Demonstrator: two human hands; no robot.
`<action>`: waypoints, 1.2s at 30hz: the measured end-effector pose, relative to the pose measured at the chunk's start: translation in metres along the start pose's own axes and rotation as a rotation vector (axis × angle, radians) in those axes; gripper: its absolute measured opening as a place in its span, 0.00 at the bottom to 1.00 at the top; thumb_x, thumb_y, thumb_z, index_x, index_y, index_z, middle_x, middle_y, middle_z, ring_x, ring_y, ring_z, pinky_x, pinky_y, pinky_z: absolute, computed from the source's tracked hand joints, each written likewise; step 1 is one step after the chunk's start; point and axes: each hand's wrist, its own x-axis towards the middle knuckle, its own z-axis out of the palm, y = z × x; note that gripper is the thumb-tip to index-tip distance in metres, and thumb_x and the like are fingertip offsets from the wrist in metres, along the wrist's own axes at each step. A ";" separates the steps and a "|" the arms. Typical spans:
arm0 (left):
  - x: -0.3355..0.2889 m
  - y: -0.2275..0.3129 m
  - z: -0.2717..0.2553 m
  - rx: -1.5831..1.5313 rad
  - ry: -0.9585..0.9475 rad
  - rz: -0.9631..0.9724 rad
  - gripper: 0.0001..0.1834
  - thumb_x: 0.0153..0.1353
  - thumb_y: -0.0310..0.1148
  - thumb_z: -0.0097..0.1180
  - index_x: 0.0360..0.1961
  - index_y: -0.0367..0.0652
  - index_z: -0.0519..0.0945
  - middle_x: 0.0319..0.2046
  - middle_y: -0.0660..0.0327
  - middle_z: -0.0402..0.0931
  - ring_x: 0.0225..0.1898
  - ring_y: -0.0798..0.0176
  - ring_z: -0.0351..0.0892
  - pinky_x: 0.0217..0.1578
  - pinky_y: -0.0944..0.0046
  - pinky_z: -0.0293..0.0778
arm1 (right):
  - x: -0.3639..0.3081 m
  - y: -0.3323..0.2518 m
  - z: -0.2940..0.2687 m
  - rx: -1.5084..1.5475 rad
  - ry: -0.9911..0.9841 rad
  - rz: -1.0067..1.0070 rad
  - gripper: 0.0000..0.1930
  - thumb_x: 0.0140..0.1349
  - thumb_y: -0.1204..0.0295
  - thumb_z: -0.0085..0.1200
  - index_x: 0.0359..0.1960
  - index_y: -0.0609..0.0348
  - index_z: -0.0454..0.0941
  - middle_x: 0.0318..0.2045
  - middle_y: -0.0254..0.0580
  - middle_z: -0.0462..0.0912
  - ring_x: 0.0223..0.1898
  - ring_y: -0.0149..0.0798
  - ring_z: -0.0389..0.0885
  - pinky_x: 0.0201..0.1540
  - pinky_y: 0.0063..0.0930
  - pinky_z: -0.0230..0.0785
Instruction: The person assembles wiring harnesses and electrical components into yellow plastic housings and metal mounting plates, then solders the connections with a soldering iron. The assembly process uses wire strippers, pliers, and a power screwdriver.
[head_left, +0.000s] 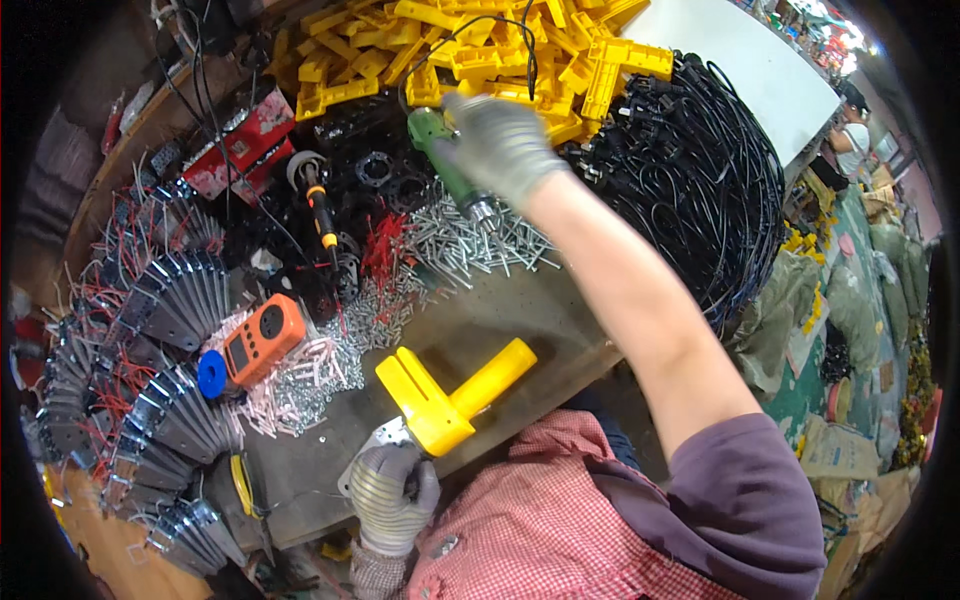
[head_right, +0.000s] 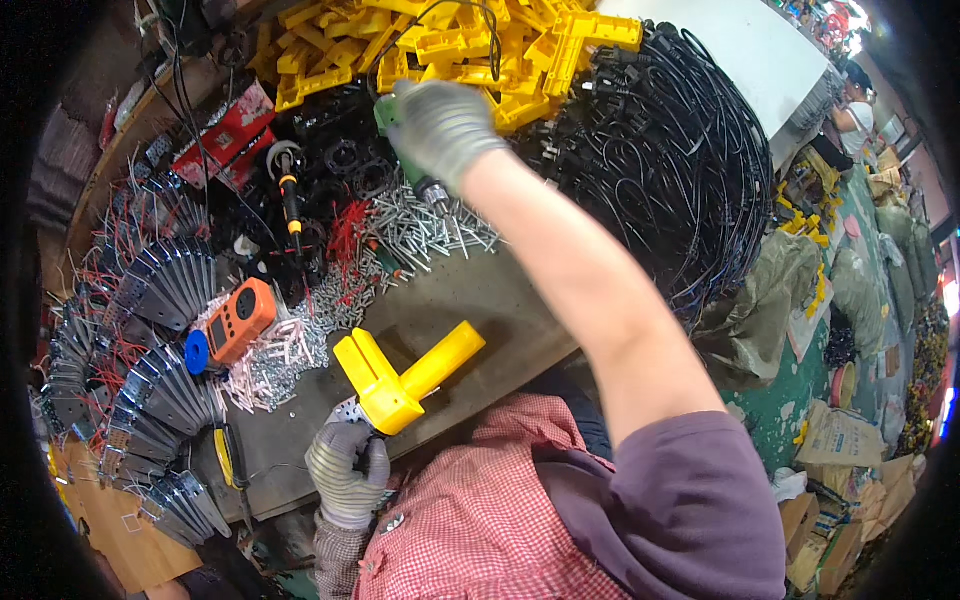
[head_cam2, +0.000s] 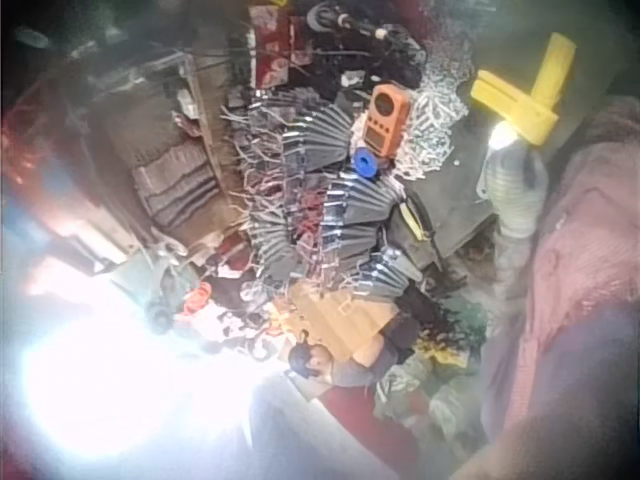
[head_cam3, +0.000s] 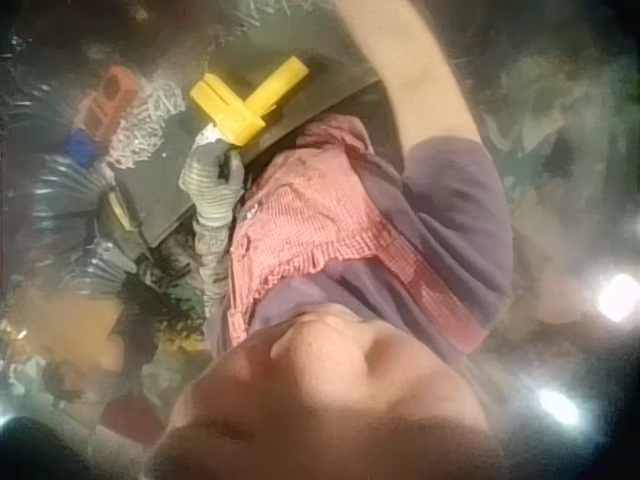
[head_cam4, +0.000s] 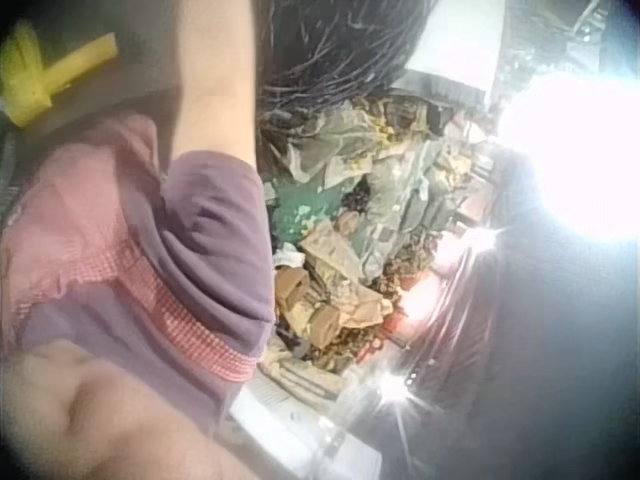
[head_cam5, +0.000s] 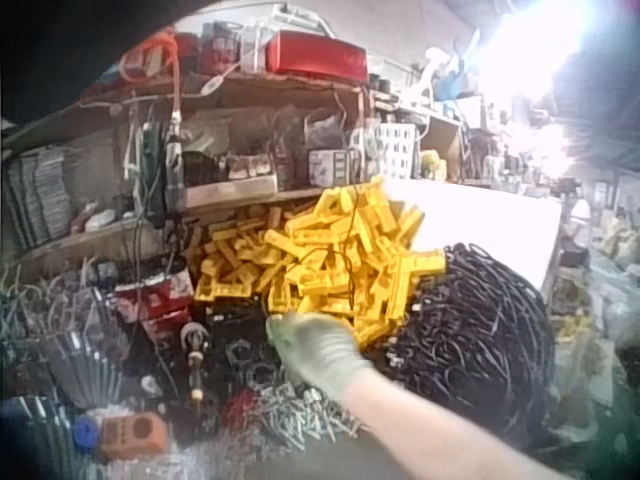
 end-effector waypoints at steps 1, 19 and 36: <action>-0.005 -0.002 -0.007 0.002 0.002 -0.026 0.15 0.51 0.25 0.70 0.41 0.45 0.85 0.28 0.60 0.75 0.30 0.52 0.76 0.35 0.50 0.74 | -0.023 0.003 -0.024 0.018 0.030 0.001 0.22 0.69 0.56 0.62 0.58 0.54 0.80 0.43 0.56 0.91 0.44 0.59 0.91 0.47 0.53 0.83; 0.039 -0.013 -0.050 0.043 -0.355 -0.283 0.39 0.42 0.40 0.81 0.60 0.44 0.84 0.46 0.48 0.82 0.53 0.40 0.78 0.57 0.43 0.74 | -0.092 0.137 -0.188 1.110 -0.250 0.173 0.22 0.73 0.70 0.51 0.65 0.65 0.79 0.20 0.17 0.64 0.16 0.15 0.56 0.19 0.14 0.45; -0.023 -0.047 -0.078 0.331 -0.171 0.126 0.23 0.44 0.44 0.79 0.41 0.45 0.89 0.31 0.62 0.79 0.32 0.55 0.81 0.33 0.51 0.75 | -0.142 0.021 -0.007 0.136 0.037 -0.236 0.45 0.63 0.62 0.72 0.80 0.49 0.61 0.53 0.57 0.87 0.49 0.61 0.88 0.48 0.48 0.83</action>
